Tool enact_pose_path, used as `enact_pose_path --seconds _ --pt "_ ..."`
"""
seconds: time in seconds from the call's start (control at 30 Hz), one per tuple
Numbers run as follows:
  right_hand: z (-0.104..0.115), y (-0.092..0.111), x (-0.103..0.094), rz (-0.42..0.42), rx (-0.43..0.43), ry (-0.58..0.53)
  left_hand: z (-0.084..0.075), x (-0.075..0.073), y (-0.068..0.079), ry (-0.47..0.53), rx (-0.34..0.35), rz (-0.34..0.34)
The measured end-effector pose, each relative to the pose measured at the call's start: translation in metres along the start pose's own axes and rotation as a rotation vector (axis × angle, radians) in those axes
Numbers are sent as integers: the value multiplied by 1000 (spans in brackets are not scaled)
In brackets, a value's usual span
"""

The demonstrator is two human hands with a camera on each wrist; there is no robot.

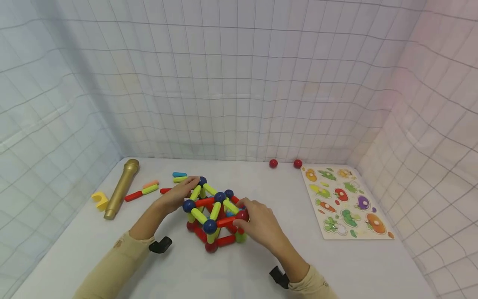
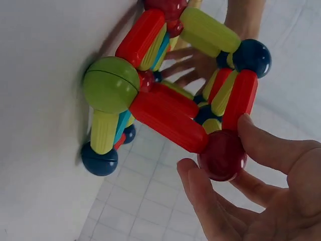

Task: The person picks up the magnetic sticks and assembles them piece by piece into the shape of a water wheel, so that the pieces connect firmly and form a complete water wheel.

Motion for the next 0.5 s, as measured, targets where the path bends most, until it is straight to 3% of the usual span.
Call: enact_pose_path --seconds 0.1,0.2,0.37,0.5 --pt "-14 -15 -3 -24 33 -20 6 3 8 84 -9 -97" --pt "-26 -26 -7 -29 51 -47 9 5 15 102 -6 -150" --pt "-34 -28 -9 17 86 -140 9 6 21 43 10 -128" --pt "-29 -20 -3 57 126 -227 8 4 25 8 4 -99"
Point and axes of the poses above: each hand's wrist, its own y-axis away from the middle knuckle, its own x-axis out of the palm, z = x × y, the point moved 3 cm from there along -y, towards the middle knuckle, and after that the axes turned 7 degrees about y, right-handed, at the moved point
